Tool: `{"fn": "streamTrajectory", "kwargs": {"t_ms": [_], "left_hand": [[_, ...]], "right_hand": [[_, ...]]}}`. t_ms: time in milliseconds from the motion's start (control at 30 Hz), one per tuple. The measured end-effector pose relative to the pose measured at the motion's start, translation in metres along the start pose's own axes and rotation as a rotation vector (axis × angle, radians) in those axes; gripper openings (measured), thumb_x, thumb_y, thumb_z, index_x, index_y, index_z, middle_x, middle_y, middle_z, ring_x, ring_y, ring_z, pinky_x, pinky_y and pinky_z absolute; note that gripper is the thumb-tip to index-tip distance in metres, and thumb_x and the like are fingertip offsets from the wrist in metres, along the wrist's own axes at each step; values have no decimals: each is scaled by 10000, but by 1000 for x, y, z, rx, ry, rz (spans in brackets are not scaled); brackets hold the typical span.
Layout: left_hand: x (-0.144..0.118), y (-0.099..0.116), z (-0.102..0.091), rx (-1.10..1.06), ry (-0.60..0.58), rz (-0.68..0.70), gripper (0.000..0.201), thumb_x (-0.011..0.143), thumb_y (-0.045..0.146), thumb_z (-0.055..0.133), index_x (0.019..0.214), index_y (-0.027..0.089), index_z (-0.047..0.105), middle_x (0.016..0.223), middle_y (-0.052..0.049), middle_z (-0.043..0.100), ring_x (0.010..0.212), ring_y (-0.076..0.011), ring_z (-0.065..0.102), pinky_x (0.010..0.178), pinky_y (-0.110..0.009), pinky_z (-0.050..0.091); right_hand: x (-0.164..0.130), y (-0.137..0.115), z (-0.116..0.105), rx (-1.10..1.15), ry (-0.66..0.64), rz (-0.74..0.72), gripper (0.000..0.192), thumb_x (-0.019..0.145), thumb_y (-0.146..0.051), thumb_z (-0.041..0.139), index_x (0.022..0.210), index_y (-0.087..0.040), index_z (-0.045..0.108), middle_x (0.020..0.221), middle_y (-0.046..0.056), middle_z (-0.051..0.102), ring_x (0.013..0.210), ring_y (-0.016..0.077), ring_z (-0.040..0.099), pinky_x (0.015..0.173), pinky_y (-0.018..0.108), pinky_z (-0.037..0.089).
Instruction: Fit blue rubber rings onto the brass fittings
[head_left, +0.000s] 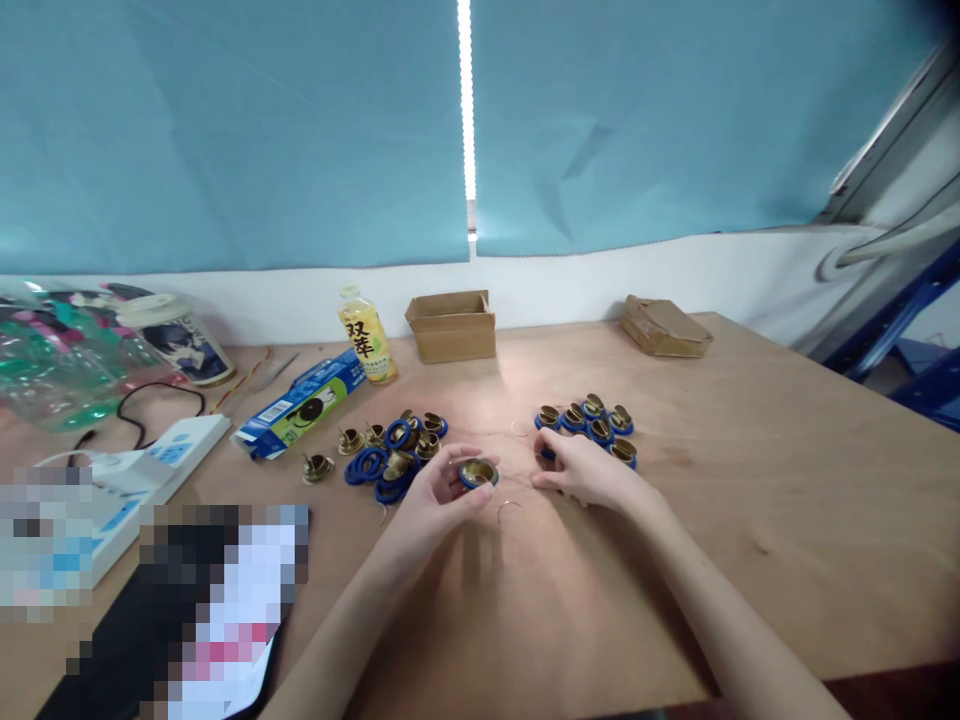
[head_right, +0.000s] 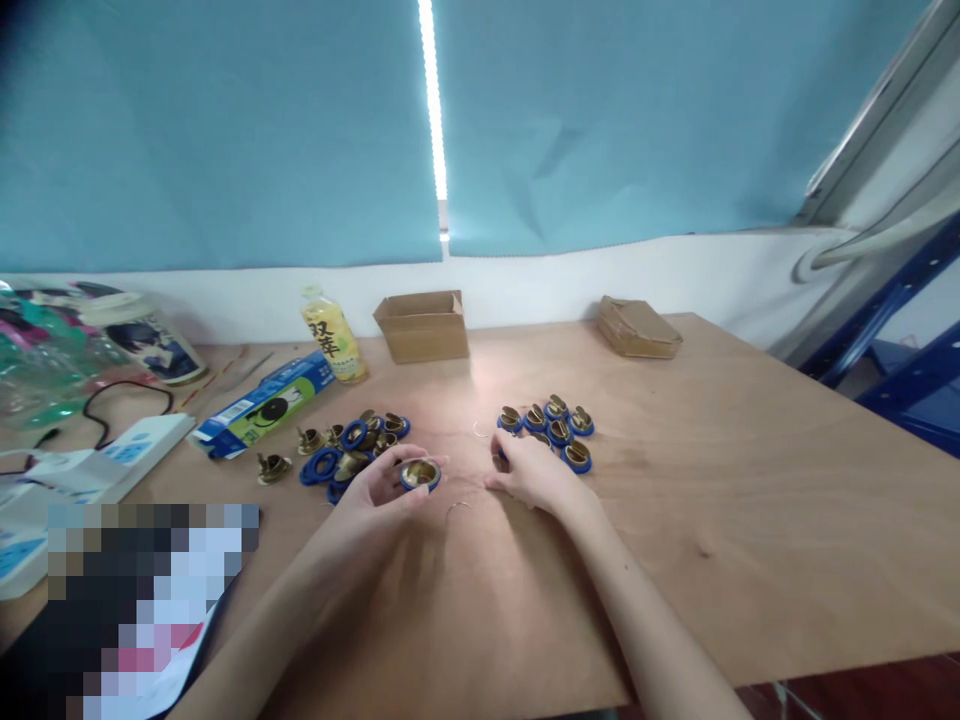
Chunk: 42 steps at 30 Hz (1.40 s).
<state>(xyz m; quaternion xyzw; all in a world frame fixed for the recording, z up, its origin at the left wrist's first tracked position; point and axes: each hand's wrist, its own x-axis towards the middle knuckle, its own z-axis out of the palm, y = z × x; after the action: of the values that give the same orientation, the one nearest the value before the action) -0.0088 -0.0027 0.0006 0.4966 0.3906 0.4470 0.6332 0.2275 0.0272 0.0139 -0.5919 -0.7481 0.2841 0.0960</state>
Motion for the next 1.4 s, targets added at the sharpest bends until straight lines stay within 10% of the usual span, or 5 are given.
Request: {"fn": "streamTrajectory", "kwargs": {"t_ms": [1400], "left_hand": [[-2,2,0,79,-44,21,290,825,313,747,1071,229,619,1198,-73,693,1022,-198,639,895,-312,455]], "right_hand": [[-2,-9,7,7,-17,-155,197,848,-131,564,1005,-218,484,695,-35,548,645,154,510,589,239,307]]}}
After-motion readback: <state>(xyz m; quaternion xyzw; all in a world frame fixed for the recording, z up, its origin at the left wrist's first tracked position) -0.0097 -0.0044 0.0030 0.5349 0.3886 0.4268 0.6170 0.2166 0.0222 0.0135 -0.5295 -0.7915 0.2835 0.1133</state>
